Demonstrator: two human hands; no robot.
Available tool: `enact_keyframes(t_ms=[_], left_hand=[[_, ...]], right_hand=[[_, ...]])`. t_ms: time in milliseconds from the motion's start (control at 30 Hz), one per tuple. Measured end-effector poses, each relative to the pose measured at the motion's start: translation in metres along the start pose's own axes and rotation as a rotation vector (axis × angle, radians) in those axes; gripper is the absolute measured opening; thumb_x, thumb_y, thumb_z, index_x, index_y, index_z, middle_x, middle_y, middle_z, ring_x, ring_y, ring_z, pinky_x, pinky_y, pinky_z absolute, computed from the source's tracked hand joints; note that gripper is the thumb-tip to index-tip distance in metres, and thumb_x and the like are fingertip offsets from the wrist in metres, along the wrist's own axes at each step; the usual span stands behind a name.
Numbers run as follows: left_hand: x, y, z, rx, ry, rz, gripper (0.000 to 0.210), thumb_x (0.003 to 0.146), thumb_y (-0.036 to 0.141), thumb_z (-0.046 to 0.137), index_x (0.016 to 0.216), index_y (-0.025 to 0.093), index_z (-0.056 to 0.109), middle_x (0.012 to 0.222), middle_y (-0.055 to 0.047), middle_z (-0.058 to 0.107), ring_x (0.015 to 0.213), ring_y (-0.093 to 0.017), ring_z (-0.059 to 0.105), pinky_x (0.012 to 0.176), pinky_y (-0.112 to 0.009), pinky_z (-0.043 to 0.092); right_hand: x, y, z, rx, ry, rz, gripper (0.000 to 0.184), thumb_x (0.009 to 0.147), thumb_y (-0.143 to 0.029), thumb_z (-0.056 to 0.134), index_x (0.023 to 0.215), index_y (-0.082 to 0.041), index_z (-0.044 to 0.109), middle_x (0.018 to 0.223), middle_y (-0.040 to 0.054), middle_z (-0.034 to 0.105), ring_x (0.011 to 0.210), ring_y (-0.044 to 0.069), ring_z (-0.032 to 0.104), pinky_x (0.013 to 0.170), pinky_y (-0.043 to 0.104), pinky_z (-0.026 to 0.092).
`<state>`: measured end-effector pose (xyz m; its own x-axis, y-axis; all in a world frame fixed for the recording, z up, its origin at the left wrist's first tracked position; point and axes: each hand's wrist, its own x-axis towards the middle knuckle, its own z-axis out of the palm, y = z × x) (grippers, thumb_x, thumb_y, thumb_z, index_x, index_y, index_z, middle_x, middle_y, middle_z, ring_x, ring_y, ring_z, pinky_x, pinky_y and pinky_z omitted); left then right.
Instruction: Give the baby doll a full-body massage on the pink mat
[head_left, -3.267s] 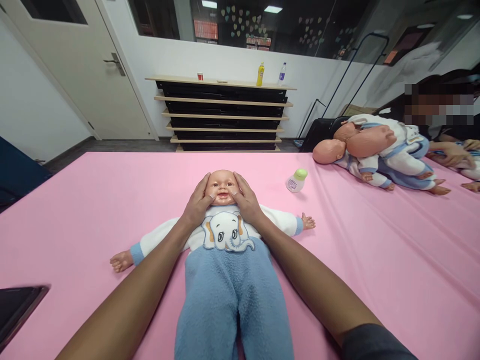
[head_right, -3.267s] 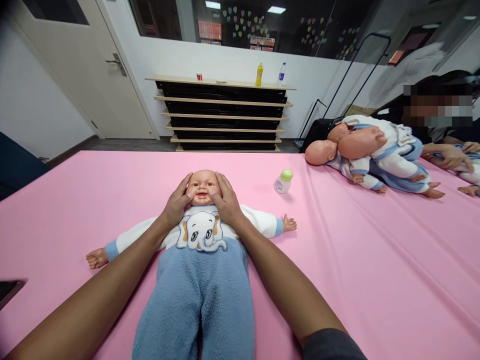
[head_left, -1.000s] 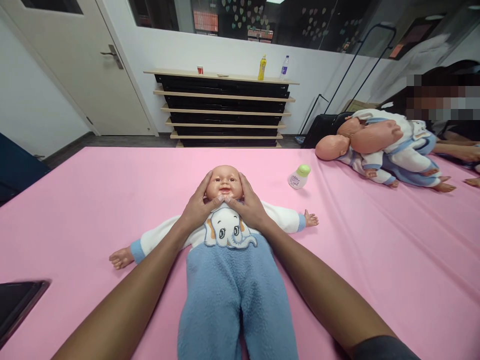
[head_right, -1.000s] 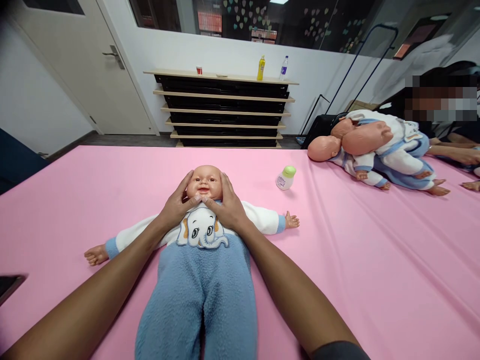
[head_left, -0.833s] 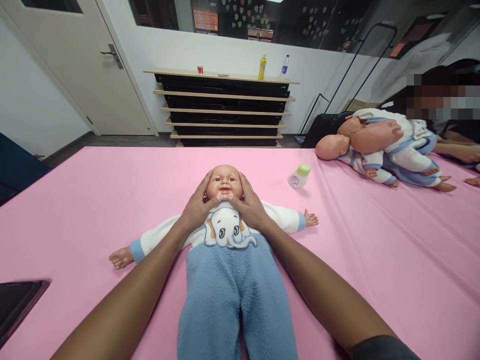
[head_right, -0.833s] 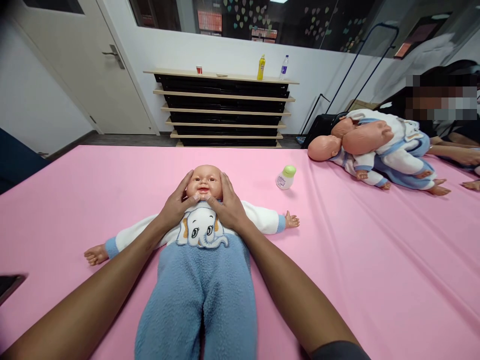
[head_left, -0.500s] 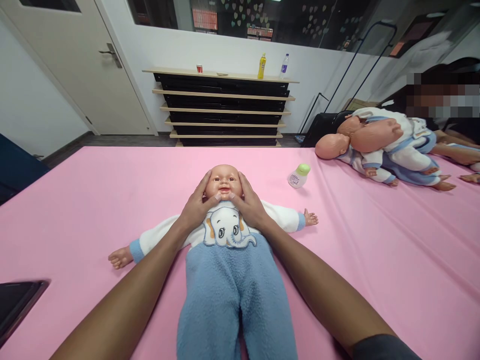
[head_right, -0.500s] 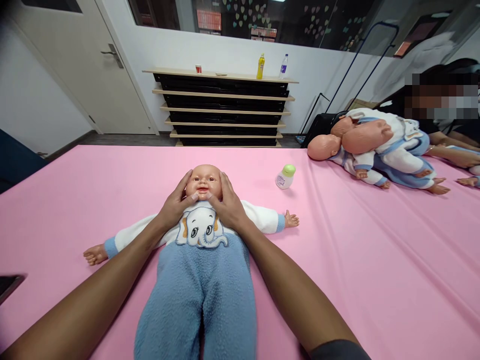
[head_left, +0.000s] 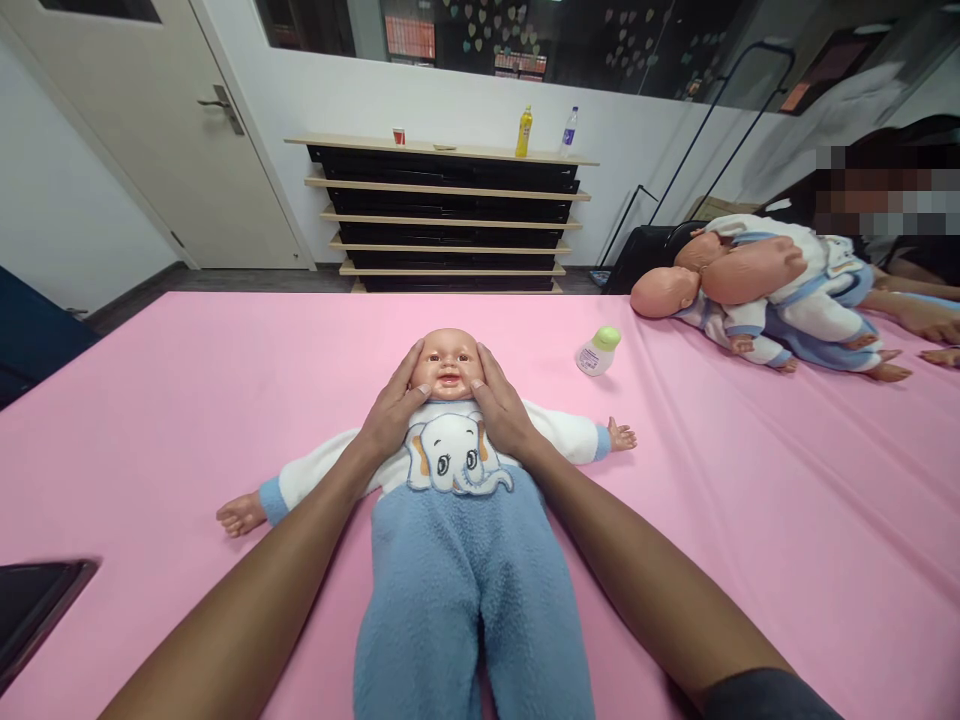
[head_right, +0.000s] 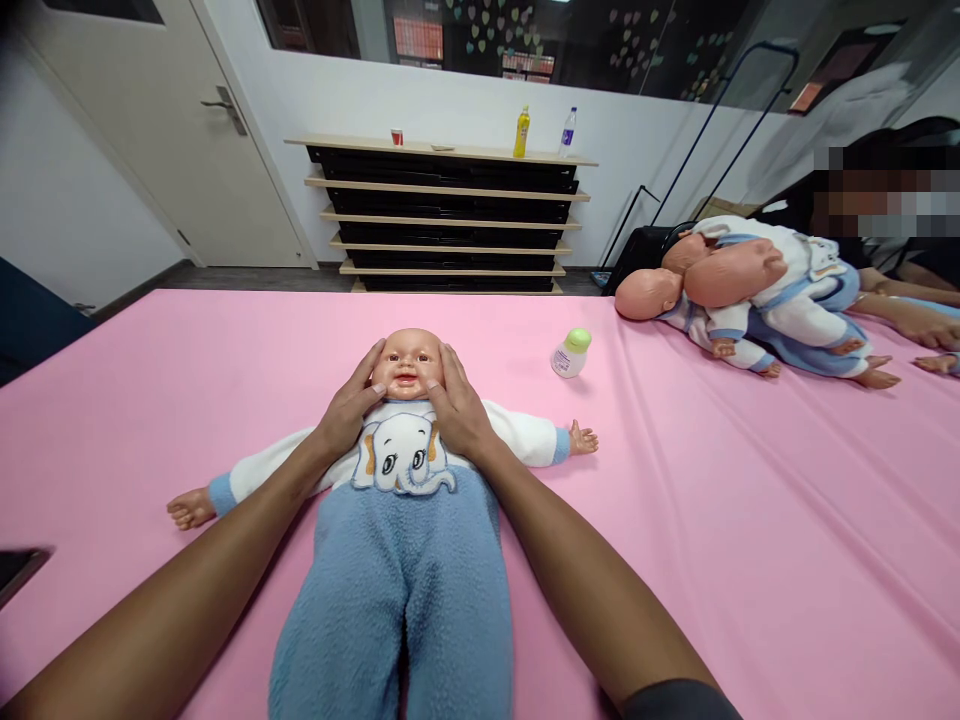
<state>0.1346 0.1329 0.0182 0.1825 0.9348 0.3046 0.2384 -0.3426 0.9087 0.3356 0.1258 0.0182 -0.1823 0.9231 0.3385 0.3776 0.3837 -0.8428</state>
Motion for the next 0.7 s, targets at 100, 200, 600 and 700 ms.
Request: enact_keyframes(t_ms=[100, 200, 600, 700], left_hand=[[-0.0007, 0.0029, 0.0019, -0.011, -0.008, -0.027, 0.078, 0.085, 0.044, 0.06, 0.153, 0.03, 0.023, 0.159, -0.003, 0.028, 0.143, -0.028, 0.033, 0.118, -0.045, 0.029], [-0.0013, 0.0065, 0.0039, 0.002, -0.014, -0.053, 0.089, 0.08, 0.046, 0.068, 0.153, 0.032, 0.021, 0.157, -0.005, 0.031, 0.134, -0.03, 0.046, 0.109, -0.044, 0.043], [0.0001, -0.0009, 0.0014, 0.03, 0.015, -0.006, 0.066, 0.092, 0.048, 0.049, 0.152, 0.03, 0.027, 0.16, 0.0, 0.026, 0.148, -0.024, 0.022, 0.123, -0.043, 0.016], [-0.0009, 0.0011, 0.0029, 0.023, 0.013, -0.022, 0.073, 0.089, 0.05, 0.054, 0.153, 0.03, 0.024, 0.159, -0.002, 0.028, 0.146, -0.026, 0.028, 0.121, -0.044, 0.023]], right_hand=[[-0.0004, -0.0035, -0.0011, -0.002, -0.016, 0.014, 0.079, 0.091, -0.059, 0.049, 0.155, -0.028, 0.016, 0.161, 0.0003, 0.019, 0.149, 0.021, 0.015, 0.124, 0.044, 0.014], [-0.0011, -0.0076, -0.0024, -0.013, -0.034, 0.024, 0.093, 0.083, -0.061, 0.06, 0.156, -0.028, 0.014, 0.161, 0.0021, 0.017, 0.149, 0.025, 0.015, 0.123, 0.046, 0.017], [0.0006, 0.0002, 0.001, -0.006, -0.006, 0.0, 0.068, 0.097, -0.057, 0.035, 0.155, -0.028, 0.016, 0.161, -0.0011, 0.018, 0.15, 0.017, 0.012, 0.125, 0.04, 0.009], [0.0, -0.0034, -0.0004, -0.009, -0.033, 0.011, 0.078, 0.092, -0.06, 0.045, 0.156, -0.027, 0.013, 0.162, 0.0006, 0.015, 0.15, 0.02, 0.01, 0.125, 0.042, 0.01]])
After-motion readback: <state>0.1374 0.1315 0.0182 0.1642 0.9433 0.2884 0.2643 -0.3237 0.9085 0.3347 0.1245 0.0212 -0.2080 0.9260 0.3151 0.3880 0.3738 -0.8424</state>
